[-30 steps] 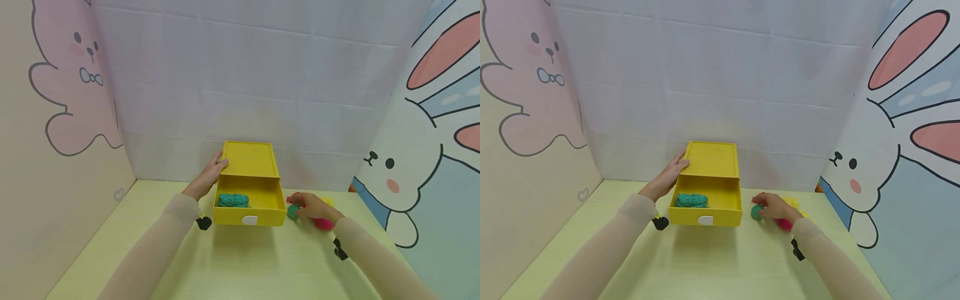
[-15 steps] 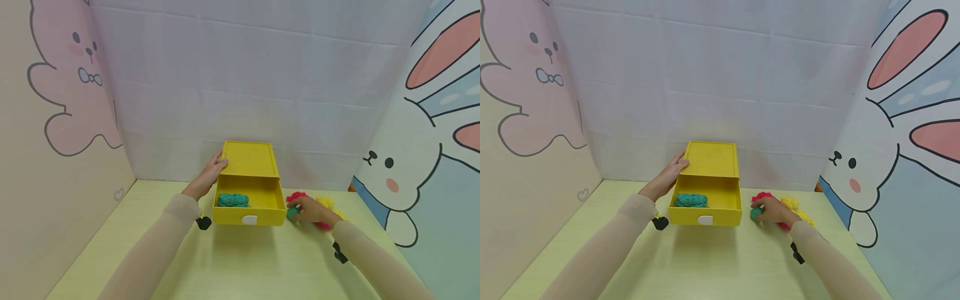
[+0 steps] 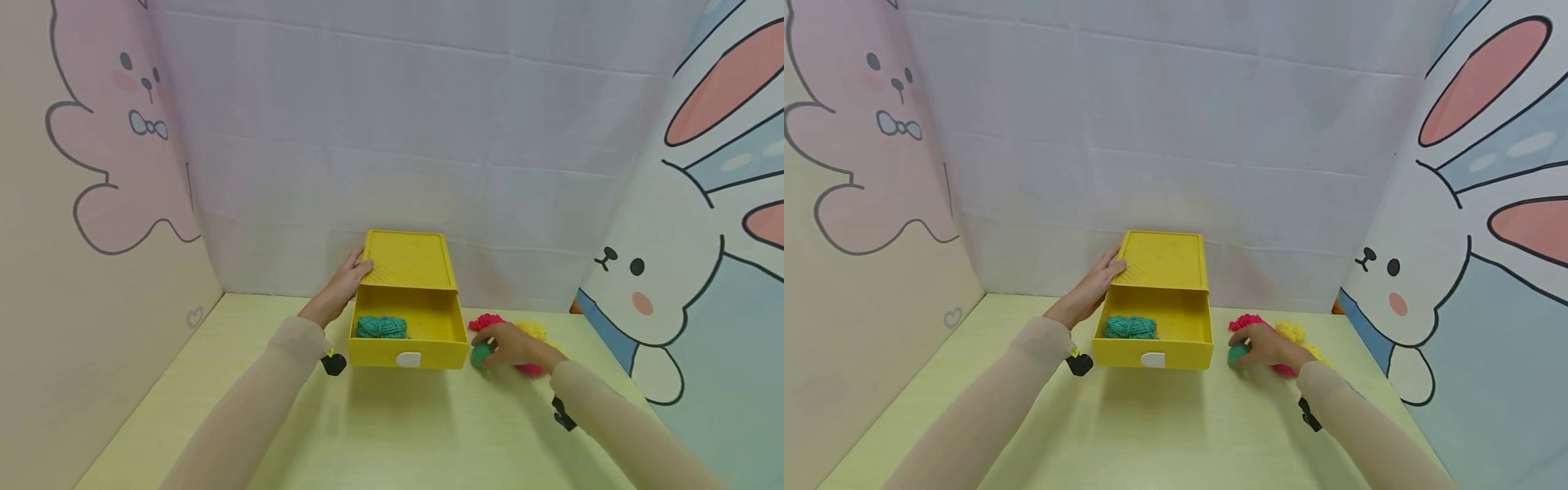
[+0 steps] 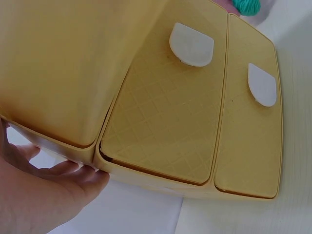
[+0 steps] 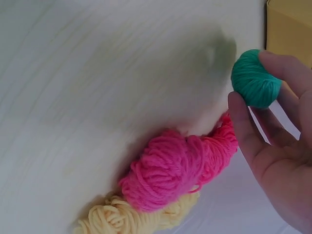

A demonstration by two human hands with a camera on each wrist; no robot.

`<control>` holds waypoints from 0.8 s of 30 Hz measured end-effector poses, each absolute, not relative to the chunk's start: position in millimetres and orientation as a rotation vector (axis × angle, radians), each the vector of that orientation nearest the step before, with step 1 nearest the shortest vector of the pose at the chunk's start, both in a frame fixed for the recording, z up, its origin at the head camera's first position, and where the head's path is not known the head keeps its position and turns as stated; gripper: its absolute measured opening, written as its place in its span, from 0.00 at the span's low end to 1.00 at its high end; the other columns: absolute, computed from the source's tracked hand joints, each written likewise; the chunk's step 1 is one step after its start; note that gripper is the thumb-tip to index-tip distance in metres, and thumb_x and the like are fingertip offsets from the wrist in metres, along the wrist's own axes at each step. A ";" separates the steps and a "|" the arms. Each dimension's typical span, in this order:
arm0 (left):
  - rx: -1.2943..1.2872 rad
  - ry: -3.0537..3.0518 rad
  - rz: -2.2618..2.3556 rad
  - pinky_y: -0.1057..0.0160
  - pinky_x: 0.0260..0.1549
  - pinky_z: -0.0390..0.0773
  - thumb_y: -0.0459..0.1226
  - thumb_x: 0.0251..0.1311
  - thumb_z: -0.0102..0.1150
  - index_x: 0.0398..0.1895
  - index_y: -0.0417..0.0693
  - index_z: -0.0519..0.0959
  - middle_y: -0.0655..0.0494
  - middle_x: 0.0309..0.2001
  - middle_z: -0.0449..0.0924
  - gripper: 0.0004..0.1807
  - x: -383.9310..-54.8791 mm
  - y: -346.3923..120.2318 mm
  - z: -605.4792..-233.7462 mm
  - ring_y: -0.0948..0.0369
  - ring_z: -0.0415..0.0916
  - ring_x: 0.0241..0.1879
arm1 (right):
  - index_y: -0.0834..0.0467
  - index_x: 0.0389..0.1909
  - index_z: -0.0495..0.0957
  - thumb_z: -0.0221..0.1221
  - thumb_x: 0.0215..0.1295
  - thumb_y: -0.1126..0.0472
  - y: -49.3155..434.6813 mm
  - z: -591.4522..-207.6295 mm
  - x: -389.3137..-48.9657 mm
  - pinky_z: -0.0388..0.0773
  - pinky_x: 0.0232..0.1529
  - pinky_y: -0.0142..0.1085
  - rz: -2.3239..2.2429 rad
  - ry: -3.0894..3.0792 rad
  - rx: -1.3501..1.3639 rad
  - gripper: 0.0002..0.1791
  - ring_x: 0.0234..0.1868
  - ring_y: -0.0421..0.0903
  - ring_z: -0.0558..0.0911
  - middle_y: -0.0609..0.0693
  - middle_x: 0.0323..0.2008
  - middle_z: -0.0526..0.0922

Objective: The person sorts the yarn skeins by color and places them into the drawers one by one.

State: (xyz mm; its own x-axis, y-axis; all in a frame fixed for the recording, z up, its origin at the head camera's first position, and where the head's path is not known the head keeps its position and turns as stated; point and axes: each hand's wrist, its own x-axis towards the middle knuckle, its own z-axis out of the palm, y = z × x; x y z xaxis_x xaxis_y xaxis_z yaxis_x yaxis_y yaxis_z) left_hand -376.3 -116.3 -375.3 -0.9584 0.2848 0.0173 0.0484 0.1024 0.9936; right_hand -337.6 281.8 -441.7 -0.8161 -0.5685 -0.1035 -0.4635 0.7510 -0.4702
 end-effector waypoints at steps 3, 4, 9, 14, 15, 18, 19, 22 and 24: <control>0.333 2.193 1.966 0.37 0.76 0.59 0.53 0.85 0.43 0.89 0.65 0.39 0.45 0.84 0.49 0.39 -376.8 -115.9 -375.6 0.44 0.60 0.78 | 0.63 0.56 0.86 0.75 0.63 0.62 283.0 -432.4 -333.6 0.86 0.54 0.48 -0.613 2.724 -0.821 0.21 0.46 0.51 0.85 0.53 0.51 0.88; 0.333 2.192 1.967 0.37 0.77 0.59 0.53 0.85 0.43 0.89 0.65 0.39 0.45 0.84 0.49 0.39 -376.9 -115.7 -375.5 0.44 0.61 0.78 | 0.63 0.56 0.85 0.75 0.63 0.61 283.4 -429.0 -332.1 0.86 0.54 0.47 -0.606 2.730 -0.819 0.22 0.46 0.50 0.84 0.52 0.51 0.88; 0.334 2.185 1.968 0.38 0.77 0.59 0.53 0.85 0.43 0.89 0.66 0.39 0.45 0.84 0.51 0.39 -376.1 -114.7 -373.8 0.44 0.62 0.78 | 0.62 0.56 0.86 0.76 0.62 0.60 283.0 -410.2 -323.0 0.85 0.49 0.41 -0.614 2.747 -0.795 0.23 0.44 0.47 0.80 0.49 0.50 0.87; 0.330 2.190 1.960 0.38 0.77 0.59 0.53 0.85 0.42 0.89 0.66 0.39 0.45 0.84 0.50 0.39 -375.2 -115.0 -373.1 0.44 0.62 0.77 | 0.61 0.54 0.87 0.76 0.62 0.61 277.4 -385.0 -314.2 0.86 0.46 0.37 -0.613 2.770 -0.829 0.20 0.44 0.47 0.81 0.48 0.47 0.87; 0.332 2.193 1.955 0.37 0.77 0.59 0.53 0.85 0.42 0.89 0.66 0.38 0.45 0.84 0.49 0.39 -375.2 -115.4 -373.3 0.43 0.62 0.77 | 0.62 0.53 0.87 0.76 0.62 0.61 276.4 -379.2 -312.8 0.86 0.45 0.37 -0.618 2.775 -0.847 0.20 0.44 0.48 0.81 0.49 0.47 0.87; 0.332 2.201 1.952 0.37 0.77 0.59 0.53 0.85 0.42 0.89 0.66 0.38 0.45 0.85 0.48 0.39 -375.0 -116.4 -374.3 0.43 0.61 0.78 | 0.63 0.54 0.86 0.75 0.64 0.61 273.0 -362.6 -309.3 0.86 0.45 0.36 -0.647 2.769 -0.869 0.19 0.45 0.50 0.83 0.50 0.48 0.87; 0.335 2.202 1.951 0.37 0.77 0.59 0.53 0.85 0.42 0.89 0.66 0.38 0.45 0.85 0.48 0.39 -375.0 -116.6 -374.6 0.43 0.61 0.78 | 0.63 0.54 0.86 0.74 0.64 0.61 271.6 -357.3 -307.9 0.86 0.45 0.37 -0.660 2.767 -0.875 0.19 0.46 0.51 0.84 0.51 0.48 0.87; 0.345 2.200 1.953 0.37 0.77 0.59 0.52 0.85 0.42 0.89 0.65 0.38 0.45 0.85 0.47 0.39 -374.6 -117.4 -375.0 0.43 0.61 0.78 | 0.63 0.56 0.85 0.73 0.66 0.61 268.0 -342.5 -303.3 0.87 0.46 0.37 -0.687 2.757 -0.876 0.19 0.47 0.51 0.85 0.51 0.49 0.88; 0.350 2.200 1.952 0.37 0.76 0.59 0.52 0.85 0.42 0.89 0.66 0.38 0.45 0.85 0.48 0.39 -374.4 -117.2 -374.9 0.43 0.62 0.77 | 0.62 0.56 0.85 0.73 0.66 0.60 266.4 -333.7 -300.0 0.87 0.47 0.36 -0.695 2.757 -0.865 0.20 0.47 0.50 0.86 0.51 0.50 0.88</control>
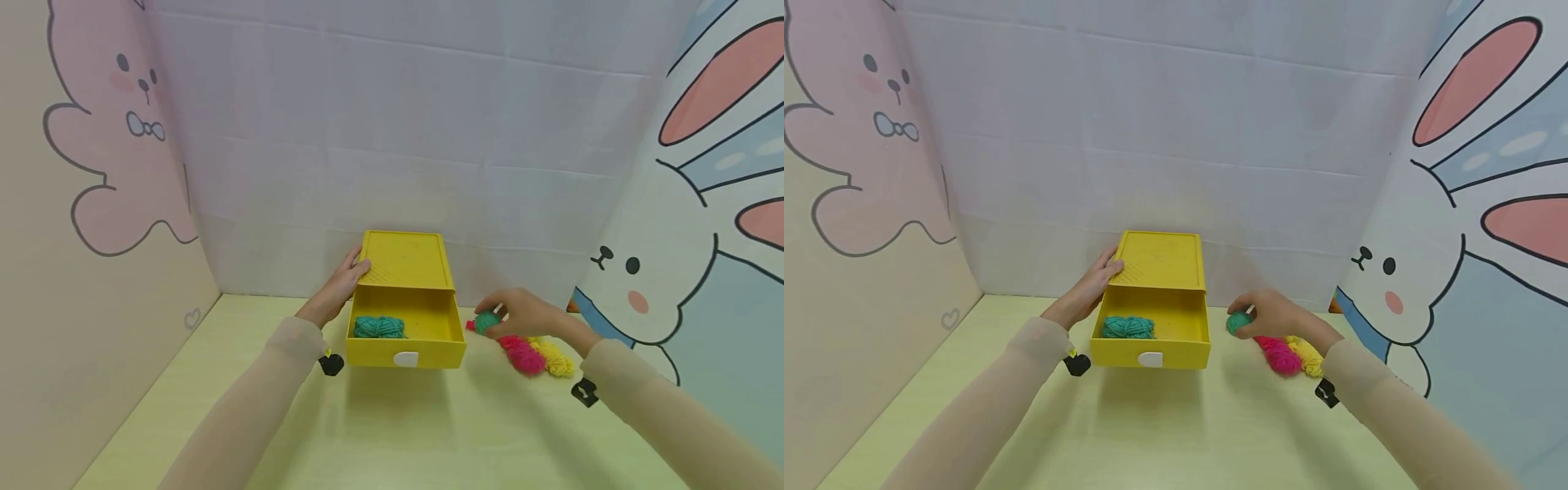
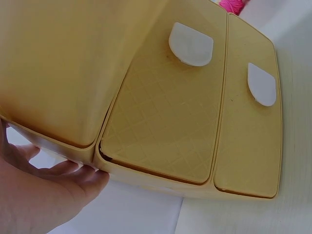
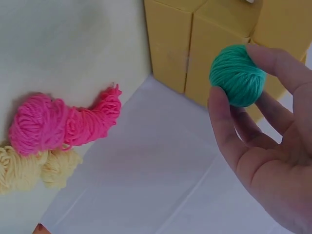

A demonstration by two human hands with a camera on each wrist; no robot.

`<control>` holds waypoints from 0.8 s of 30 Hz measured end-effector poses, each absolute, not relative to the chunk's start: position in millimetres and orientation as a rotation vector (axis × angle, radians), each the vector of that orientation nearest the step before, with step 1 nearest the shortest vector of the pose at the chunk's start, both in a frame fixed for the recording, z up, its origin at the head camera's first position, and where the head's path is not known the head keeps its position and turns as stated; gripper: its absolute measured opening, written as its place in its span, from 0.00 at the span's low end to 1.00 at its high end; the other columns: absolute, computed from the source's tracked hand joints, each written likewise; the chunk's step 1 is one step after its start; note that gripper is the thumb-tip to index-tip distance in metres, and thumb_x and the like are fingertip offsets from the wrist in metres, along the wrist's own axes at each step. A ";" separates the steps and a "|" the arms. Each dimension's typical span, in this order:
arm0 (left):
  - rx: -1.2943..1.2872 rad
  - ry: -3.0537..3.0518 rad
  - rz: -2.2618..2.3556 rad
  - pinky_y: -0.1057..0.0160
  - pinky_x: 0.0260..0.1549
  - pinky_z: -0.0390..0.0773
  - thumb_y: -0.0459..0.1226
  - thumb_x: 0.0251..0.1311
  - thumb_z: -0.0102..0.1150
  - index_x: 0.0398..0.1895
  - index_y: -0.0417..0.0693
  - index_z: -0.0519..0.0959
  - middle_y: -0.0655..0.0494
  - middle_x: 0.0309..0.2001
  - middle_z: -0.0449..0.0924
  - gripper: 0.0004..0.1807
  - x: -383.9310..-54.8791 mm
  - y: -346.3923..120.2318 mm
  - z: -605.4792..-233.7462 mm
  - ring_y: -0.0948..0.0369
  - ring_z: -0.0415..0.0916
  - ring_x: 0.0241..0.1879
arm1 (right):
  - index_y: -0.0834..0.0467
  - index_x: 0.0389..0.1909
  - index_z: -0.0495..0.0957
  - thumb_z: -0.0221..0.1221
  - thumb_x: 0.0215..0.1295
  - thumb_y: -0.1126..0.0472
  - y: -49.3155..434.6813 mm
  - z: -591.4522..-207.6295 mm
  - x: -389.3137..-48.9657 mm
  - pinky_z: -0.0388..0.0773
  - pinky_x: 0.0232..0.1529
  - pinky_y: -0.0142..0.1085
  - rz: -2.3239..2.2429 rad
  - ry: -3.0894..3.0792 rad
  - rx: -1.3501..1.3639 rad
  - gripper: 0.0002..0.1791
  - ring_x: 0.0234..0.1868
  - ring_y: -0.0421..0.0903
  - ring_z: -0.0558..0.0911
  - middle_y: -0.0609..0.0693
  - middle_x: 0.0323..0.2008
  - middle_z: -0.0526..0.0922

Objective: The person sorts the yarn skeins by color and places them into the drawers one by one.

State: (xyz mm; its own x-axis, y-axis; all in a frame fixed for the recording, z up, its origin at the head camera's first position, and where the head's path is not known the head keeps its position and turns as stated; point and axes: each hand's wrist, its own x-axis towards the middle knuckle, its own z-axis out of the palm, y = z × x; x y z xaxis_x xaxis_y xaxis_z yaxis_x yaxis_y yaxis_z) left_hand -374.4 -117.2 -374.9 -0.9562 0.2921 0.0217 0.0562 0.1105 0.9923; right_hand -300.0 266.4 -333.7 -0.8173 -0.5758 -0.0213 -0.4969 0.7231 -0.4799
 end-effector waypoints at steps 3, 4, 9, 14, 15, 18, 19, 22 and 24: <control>0.351 2.201 1.951 0.37 0.76 0.60 0.52 0.85 0.42 0.89 0.66 0.38 0.45 0.85 0.48 0.39 -373.8 -117.2 -374.7 0.43 0.63 0.77 | 0.60 0.57 0.85 0.74 0.66 0.59 264.4 -322.4 -295.5 0.86 0.47 0.36 -0.702 2.760 -0.869 0.20 0.47 0.50 0.87 0.51 0.50 0.88; 0.351 2.200 1.951 0.37 0.76 0.60 0.52 0.85 0.42 0.89 0.66 0.38 0.45 0.85 0.48 0.39 -373.9 -117.1 -374.7 0.43 0.63 0.77 | 0.60 0.56 0.85 0.74 0.66 0.58 263.7 -319.2 -294.3 0.86 0.47 0.36 -0.706 2.760 -0.874 0.20 0.47 0.50 0.87 0.51 0.50 0.88; 0.342 2.201 1.953 0.37 0.77 0.59 0.52 0.85 0.42 0.89 0.66 0.38 0.46 0.85 0.47 0.39 -373.8 -117.4 -373.9 0.44 0.61 0.78 | 0.58 0.57 0.85 0.74 0.66 0.58 258.5 -304.6 -289.2 0.86 0.47 0.38 -0.718 2.760 -0.866 0.20 0.49 0.51 0.87 0.51 0.52 0.88; 0.339 2.186 1.968 0.38 0.77 0.58 0.52 0.85 0.43 0.89 0.64 0.38 0.47 0.85 0.49 0.39 -372.8 -116.4 -372.2 0.44 0.62 0.78 | 0.58 0.59 0.84 0.74 0.66 0.57 251.5 -289.6 -284.0 0.87 0.47 0.39 -0.716 2.774 -0.861 0.22 0.49 0.51 0.87 0.51 0.53 0.87; 0.337 2.185 1.970 0.38 0.77 0.58 0.52 0.85 0.43 0.89 0.64 0.38 0.47 0.85 0.49 0.39 -372.7 -116.2 -372.1 0.44 0.62 0.78 | 0.59 0.59 0.84 0.73 0.67 0.57 249.7 -286.9 -283.0 0.87 0.48 0.39 -0.716 2.778 -0.870 0.22 0.49 0.51 0.87 0.51 0.52 0.87; 0.331 2.184 1.969 0.38 0.77 0.59 0.52 0.85 0.43 0.89 0.64 0.38 0.47 0.84 0.50 0.39 -371.9 -115.8 -371.4 0.44 0.63 0.77 | 0.59 0.60 0.84 0.73 0.67 0.57 244.0 -280.0 -281.1 0.87 0.49 0.40 -0.720 2.787 -0.892 0.22 0.50 0.50 0.87 0.51 0.52 0.87; 0.331 2.184 1.969 0.38 0.77 0.59 0.52 0.85 0.43 0.89 0.64 0.38 0.47 0.84 0.50 0.39 -371.9 -115.6 -371.4 0.44 0.62 0.77 | 0.58 0.61 0.84 0.73 0.68 0.57 241.5 -277.9 -280.5 0.87 0.50 0.41 -0.720 2.790 -0.893 0.23 0.50 0.49 0.87 0.50 0.52 0.87; 0.331 2.187 1.967 0.39 0.77 0.58 0.52 0.85 0.43 0.89 0.64 0.39 0.46 0.84 0.50 0.39 -372.1 -115.6 -371.6 0.44 0.62 0.77 | 0.57 0.62 0.84 0.73 0.68 0.56 232.6 -273.3 -279.1 0.87 0.52 0.42 -0.718 2.794 -0.904 0.23 0.50 0.49 0.87 0.48 0.52 0.87; 0.332 2.189 1.966 0.38 0.77 0.58 0.52 0.85 0.43 0.89 0.64 0.39 0.45 0.84 0.50 0.39 -372.8 -115.6 -372.4 0.44 0.62 0.77 | 0.58 0.62 0.84 0.73 0.68 0.57 226.0 -271.4 -278.1 0.87 0.53 0.42 -0.718 2.788 -0.923 0.23 0.50 0.49 0.87 0.48 0.52 0.87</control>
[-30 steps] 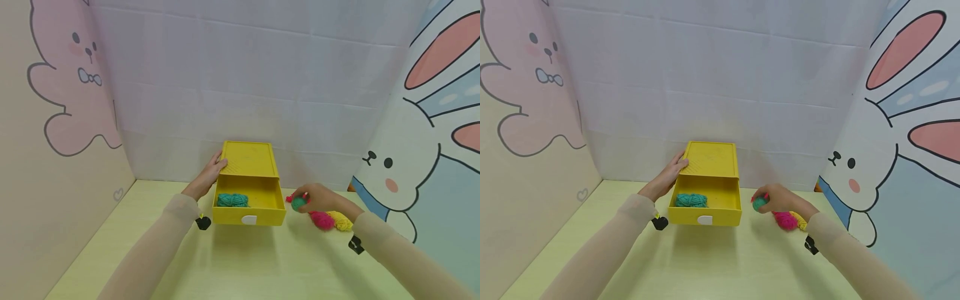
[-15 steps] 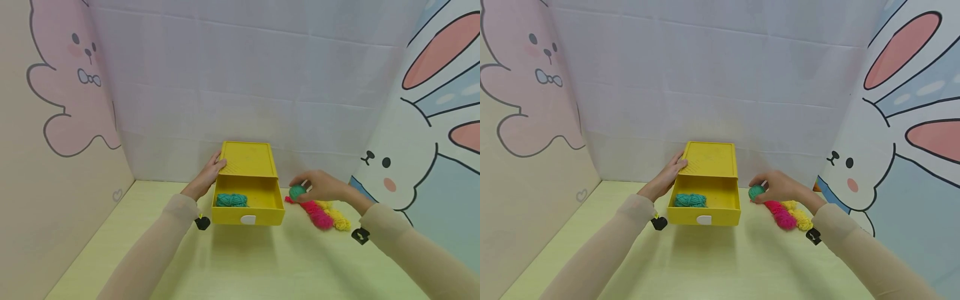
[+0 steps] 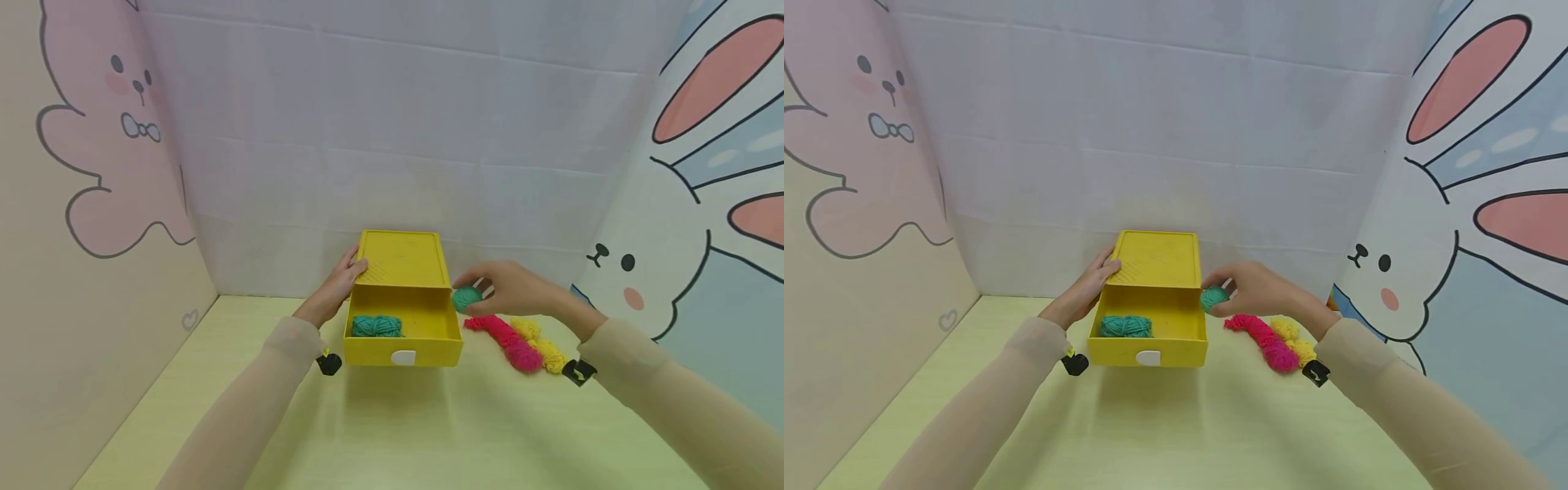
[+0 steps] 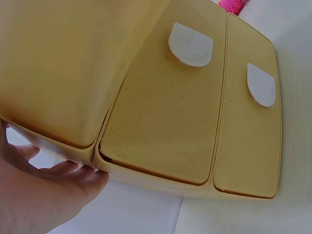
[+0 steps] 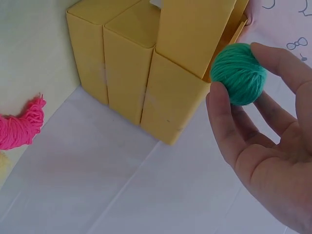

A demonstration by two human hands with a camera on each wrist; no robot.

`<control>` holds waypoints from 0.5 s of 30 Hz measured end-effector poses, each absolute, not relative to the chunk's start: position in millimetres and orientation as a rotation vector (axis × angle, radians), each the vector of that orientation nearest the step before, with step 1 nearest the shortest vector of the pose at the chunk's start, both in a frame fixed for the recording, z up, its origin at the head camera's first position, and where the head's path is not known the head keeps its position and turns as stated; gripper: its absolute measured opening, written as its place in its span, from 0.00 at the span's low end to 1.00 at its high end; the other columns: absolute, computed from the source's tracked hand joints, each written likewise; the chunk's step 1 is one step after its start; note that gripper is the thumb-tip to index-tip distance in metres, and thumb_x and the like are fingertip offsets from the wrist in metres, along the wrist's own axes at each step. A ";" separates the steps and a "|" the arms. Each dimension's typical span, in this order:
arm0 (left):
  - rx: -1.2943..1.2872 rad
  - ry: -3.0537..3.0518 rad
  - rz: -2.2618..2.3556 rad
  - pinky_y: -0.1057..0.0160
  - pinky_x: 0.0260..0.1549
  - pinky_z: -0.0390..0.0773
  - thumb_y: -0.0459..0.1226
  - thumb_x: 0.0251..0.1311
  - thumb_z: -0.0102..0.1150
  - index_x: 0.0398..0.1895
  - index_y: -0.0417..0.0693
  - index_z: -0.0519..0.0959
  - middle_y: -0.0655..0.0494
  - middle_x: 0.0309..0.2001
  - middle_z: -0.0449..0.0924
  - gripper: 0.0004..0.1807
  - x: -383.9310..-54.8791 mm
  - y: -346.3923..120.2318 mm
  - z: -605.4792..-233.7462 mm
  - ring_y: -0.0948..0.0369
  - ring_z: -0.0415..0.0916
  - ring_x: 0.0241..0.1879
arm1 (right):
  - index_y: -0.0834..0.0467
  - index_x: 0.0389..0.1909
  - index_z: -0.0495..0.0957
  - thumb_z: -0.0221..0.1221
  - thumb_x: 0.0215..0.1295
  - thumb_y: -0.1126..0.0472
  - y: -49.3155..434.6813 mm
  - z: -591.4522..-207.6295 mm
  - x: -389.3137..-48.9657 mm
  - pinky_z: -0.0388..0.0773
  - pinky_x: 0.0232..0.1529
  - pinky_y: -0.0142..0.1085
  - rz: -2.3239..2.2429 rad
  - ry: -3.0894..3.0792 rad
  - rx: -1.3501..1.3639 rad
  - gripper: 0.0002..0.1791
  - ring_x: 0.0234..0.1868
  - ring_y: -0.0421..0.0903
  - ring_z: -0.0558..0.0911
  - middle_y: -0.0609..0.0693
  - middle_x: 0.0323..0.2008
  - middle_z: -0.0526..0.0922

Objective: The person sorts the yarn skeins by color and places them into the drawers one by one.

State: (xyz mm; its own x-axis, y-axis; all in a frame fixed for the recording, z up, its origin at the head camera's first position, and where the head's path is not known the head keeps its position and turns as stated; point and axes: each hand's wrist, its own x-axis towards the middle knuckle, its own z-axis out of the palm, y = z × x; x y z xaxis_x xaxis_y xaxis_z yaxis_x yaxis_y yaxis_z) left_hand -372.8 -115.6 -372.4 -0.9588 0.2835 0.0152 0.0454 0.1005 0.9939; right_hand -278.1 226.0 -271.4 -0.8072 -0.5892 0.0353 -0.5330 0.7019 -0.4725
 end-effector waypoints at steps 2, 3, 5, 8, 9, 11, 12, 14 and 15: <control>0.334 2.192 1.964 0.38 0.77 0.58 0.52 0.85 0.42 0.89 0.64 0.38 0.45 0.84 0.50 0.39 -373.4 -116.1 -373.1 0.44 0.62 0.77 | 0.59 0.62 0.84 0.73 0.68 0.58 219.4 -270.4 -278.0 0.87 0.53 0.42 -0.715 2.782 -0.946 0.24 0.50 0.48 0.87 0.48 0.53 0.87; 0.333 2.194 1.961 0.37 0.77 0.58 0.52 0.85 0.42 0.89 0.65 0.38 0.46 0.84 0.50 0.39 -373.6 -116.4 -373.4 0.44 0.62 0.77 | 0.59 0.62 0.84 0.73 0.67 0.58 216.2 -270.1 -277.9 0.87 0.54 0.42 -0.716 2.777 -0.958 0.24 0.51 0.49 0.87 0.48 0.53 0.87; 0.332 2.196 1.959 0.37 0.77 0.59 0.53 0.85 0.42 0.89 0.65 0.38 0.46 0.84 0.50 0.39 -373.8 -116.6 -373.9 0.44 0.63 0.77 | 0.60 0.62 0.84 0.73 0.67 0.59 210.6 -270.1 -278.2 0.87 0.53 0.42 -0.720 2.766 -0.988 0.24 0.50 0.49 0.87 0.49 0.54 0.87; 0.329 2.193 1.963 0.37 0.77 0.59 0.53 0.85 0.42 0.89 0.66 0.38 0.46 0.84 0.50 0.39 -373.8 -116.5 -374.1 0.44 0.63 0.77 | 0.61 0.61 0.84 0.73 0.67 0.61 203.3 -272.0 -279.7 0.87 0.53 0.43 -0.734 2.750 -1.032 0.23 0.50 0.50 0.87 0.50 0.54 0.87; 0.329 2.191 1.965 0.37 0.77 0.59 0.52 0.85 0.42 0.89 0.65 0.38 0.46 0.84 0.50 0.39 -373.9 -116.4 -374.2 0.44 0.63 0.77 | 0.61 0.61 0.84 0.73 0.67 0.61 201.1 -273.4 -280.5 0.87 0.53 0.43 -0.735 2.745 -1.050 0.23 0.50 0.50 0.87 0.50 0.54 0.87; 0.332 2.187 1.969 0.38 0.77 0.58 0.52 0.85 0.42 0.89 0.65 0.38 0.46 0.84 0.50 0.39 -374.3 -115.8 -374.2 0.44 0.63 0.77 | 0.62 0.60 0.84 0.73 0.67 0.61 197.0 -276.9 -282.4 0.87 0.52 0.42 -0.735 2.735 -1.094 0.22 0.49 0.50 0.88 0.51 0.53 0.87; 0.333 2.186 1.971 0.38 0.77 0.58 0.52 0.85 0.42 0.89 0.65 0.38 0.46 0.84 0.51 0.39 -374.6 -115.4 -374.3 0.44 0.63 0.77 | 0.61 0.60 0.84 0.73 0.67 0.61 194.7 -278.9 -283.2 0.87 0.52 0.42 -0.731 2.732 -1.110 0.21 0.49 0.50 0.88 0.51 0.53 0.87; 0.331 2.188 1.971 0.38 0.78 0.58 0.51 0.85 0.42 0.89 0.64 0.38 0.46 0.84 0.52 0.39 -375.2 -114.5 -374.3 0.45 0.63 0.77 | 0.59 0.59 0.85 0.73 0.67 0.61 189.8 -282.9 -284.7 0.87 0.51 0.40 -0.699 2.742 -1.134 0.21 0.48 0.47 0.88 0.50 0.53 0.87; 0.330 2.187 1.972 0.39 0.78 0.58 0.51 0.85 0.42 0.89 0.64 0.38 0.46 0.83 0.52 0.39 -375.4 -114.2 -374.3 0.45 0.63 0.77 | 0.58 0.59 0.86 0.73 0.67 0.60 187.5 -284.7 -285.3 0.88 0.50 0.39 -0.675 2.751 -1.143 0.20 0.47 0.46 0.87 0.49 0.54 0.87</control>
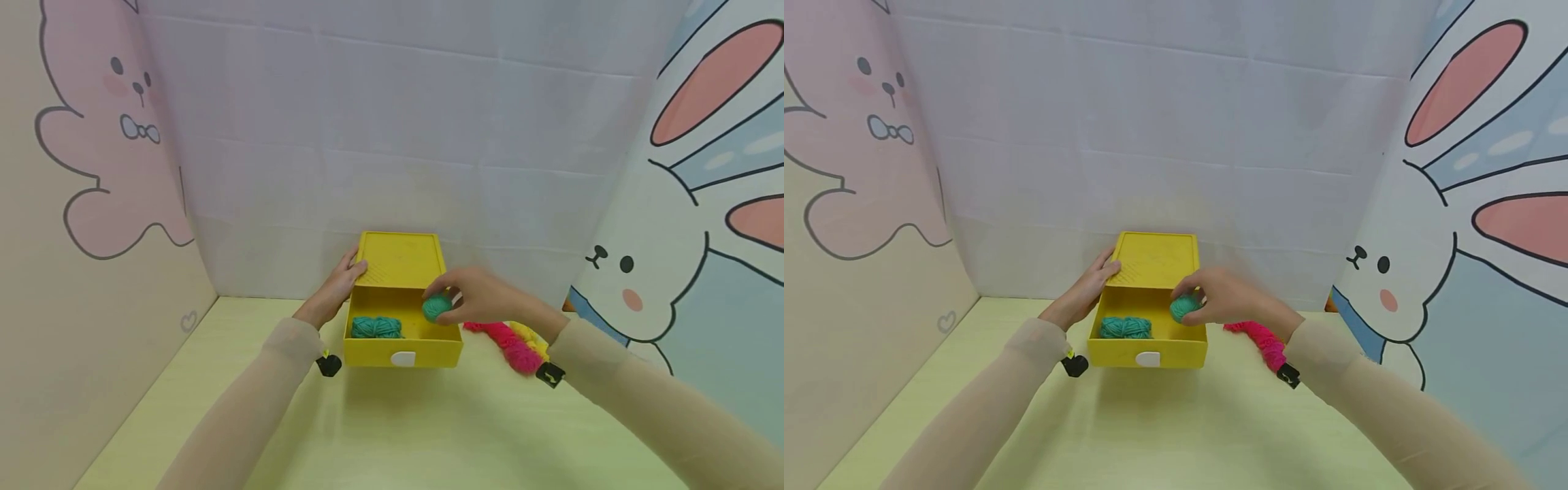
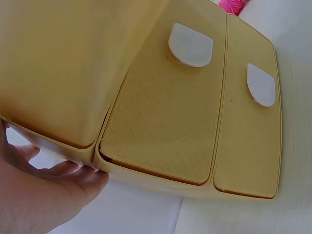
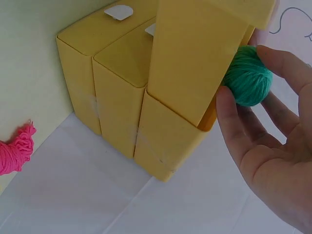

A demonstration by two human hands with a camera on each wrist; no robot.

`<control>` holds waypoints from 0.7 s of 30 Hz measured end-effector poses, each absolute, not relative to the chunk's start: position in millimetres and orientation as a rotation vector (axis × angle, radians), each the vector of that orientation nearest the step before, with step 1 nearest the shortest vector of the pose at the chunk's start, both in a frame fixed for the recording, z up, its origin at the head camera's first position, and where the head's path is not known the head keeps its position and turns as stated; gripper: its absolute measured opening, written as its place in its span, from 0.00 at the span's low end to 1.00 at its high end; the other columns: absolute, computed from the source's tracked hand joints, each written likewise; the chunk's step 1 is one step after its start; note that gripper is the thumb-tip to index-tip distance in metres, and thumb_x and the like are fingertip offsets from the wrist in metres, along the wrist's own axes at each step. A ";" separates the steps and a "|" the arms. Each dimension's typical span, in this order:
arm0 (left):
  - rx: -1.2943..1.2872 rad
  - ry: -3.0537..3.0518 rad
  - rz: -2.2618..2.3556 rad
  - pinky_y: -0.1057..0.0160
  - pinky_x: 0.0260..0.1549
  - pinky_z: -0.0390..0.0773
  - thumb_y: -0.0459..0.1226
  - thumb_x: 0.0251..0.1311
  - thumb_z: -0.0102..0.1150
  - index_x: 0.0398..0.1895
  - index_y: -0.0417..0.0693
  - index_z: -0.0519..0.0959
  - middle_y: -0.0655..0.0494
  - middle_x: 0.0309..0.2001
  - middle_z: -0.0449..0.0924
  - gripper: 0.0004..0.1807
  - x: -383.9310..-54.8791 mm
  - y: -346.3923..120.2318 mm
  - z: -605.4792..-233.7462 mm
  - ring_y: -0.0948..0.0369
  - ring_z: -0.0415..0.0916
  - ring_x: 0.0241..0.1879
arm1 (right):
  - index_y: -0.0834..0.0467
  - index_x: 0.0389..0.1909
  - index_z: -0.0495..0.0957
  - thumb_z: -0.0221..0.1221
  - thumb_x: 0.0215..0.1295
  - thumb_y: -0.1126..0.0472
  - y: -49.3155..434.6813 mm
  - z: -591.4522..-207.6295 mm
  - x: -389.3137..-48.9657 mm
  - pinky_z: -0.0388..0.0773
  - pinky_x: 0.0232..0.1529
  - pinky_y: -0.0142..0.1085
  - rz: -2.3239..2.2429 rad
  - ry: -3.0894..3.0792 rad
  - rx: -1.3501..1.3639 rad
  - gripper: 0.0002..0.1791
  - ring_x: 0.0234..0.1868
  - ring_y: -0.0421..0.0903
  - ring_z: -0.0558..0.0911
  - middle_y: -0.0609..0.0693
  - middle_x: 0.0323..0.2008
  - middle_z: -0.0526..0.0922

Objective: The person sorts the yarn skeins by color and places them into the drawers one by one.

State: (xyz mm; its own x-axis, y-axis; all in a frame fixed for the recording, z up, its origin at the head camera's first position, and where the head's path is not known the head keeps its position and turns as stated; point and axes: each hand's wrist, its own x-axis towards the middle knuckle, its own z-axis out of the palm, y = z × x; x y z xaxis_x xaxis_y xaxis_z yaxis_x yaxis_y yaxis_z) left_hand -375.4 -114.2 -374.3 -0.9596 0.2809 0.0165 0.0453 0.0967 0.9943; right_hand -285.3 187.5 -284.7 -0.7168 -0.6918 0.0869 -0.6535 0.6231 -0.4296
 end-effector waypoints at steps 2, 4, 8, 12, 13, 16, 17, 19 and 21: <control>0.327 2.186 1.973 0.38 0.77 0.58 0.51 0.85 0.42 0.89 0.64 0.39 0.46 0.83 0.54 0.39 -375.4 -114.2 -374.3 0.45 0.64 0.76 | 0.56 0.58 0.86 0.74 0.67 0.59 182.3 -287.5 -285.2 0.87 0.50 0.39 -0.630 2.766 -1.147 0.20 0.47 0.44 0.86 0.49 0.54 0.87; 0.327 2.185 1.974 0.38 0.77 0.59 0.52 0.85 0.43 0.89 0.64 0.39 0.46 0.83 0.54 0.39 -375.2 -114.4 -374.2 0.45 0.64 0.76 | 0.54 0.58 0.87 0.74 0.66 0.57 177.5 -289.8 -284.9 0.87 0.51 0.39 -0.584 2.781 -1.144 0.20 0.46 0.43 0.85 0.48 0.55 0.87; 0.337 2.176 1.978 0.37 0.77 0.59 0.52 0.85 0.43 0.89 0.64 0.38 0.46 0.83 0.54 0.39 -374.6 -114.7 -374.0 0.45 0.64 0.76 | 0.56 0.58 0.86 0.74 0.66 0.56 170.5 -294.7 -284.7 0.86 0.52 0.41 -0.583 2.746 -1.143 0.21 0.46 0.43 0.84 0.50 0.55 0.86; 0.340 2.176 1.975 0.37 0.76 0.59 0.52 0.85 0.43 0.89 0.64 0.38 0.47 0.83 0.53 0.39 -374.1 -115.3 -374.1 0.44 0.63 0.77 | 0.56 0.58 0.86 0.73 0.67 0.57 164.9 -301.3 -287.4 0.86 0.52 0.39 -0.607 2.699 -1.153 0.20 0.46 0.43 0.83 0.50 0.54 0.85; 0.341 2.176 1.975 0.37 0.77 0.59 0.52 0.85 0.43 0.89 0.64 0.38 0.47 0.84 0.52 0.39 -374.5 -115.4 -374.5 0.44 0.62 0.77 | 0.57 0.58 0.86 0.73 0.67 0.57 163.5 -302.7 -288.3 0.86 0.52 0.38 -0.609 2.690 -1.157 0.20 0.46 0.43 0.82 0.50 0.53 0.85; 0.337 2.184 1.971 0.37 0.77 0.59 0.53 0.85 0.43 0.89 0.65 0.38 0.47 0.84 0.51 0.39 -374.9 -115.6 -374.9 0.44 0.63 0.77 | 0.58 0.58 0.86 0.73 0.67 0.59 159.5 -305.9 -289.9 0.86 0.51 0.36 -0.602 2.669 -1.189 0.20 0.46 0.44 0.82 0.50 0.53 0.85; 0.335 2.189 1.969 0.37 0.77 0.59 0.53 0.85 0.43 0.89 0.65 0.39 0.47 0.84 0.51 0.39 -375.0 -115.7 -375.0 0.44 0.63 0.77 | 0.58 0.58 0.86 0.73 0.67 0.59 158.3 -306.8 -290.1 0.86 0.50 0.35 -0.595 2.667 -1.203 0.20 0.46 0.45 0.82 0.50 0.53 0.85; 0.336 2.193 1.963 0.38 0.77 0.59 0.53 0.85 0.43 0.89 0.65 0.38 0.46 0.84 0.50 0.39 -375.1 -115.8 -375.1 0.44 0.63 0.77 | 0.59 0.58 0.86 0.73 0.67 0.60 156.8 -308.9 -290.9 0.86 0.50 0.34 -0.585 2.660 -1.234 0.20 0.46 0.45 0.83 0.51 0.53 0.86; 0.336 2.200 1.957 0.37 0.76 0.60 0.53 0.85 0.43 0.89 0.65 0.38 0.46 0.84 0.50 0.39 -374.3 -116.1 -374.5 0.44 0.64 0.77 | 0.60 0.58 0.86 0.73 0.67 0.60 155.8 -311.1 -291.6 0.86 0.49 0.34 -0.573 2.661 -1.261 0.20 0.46 0.45 0.83 0.52 0.53 0.86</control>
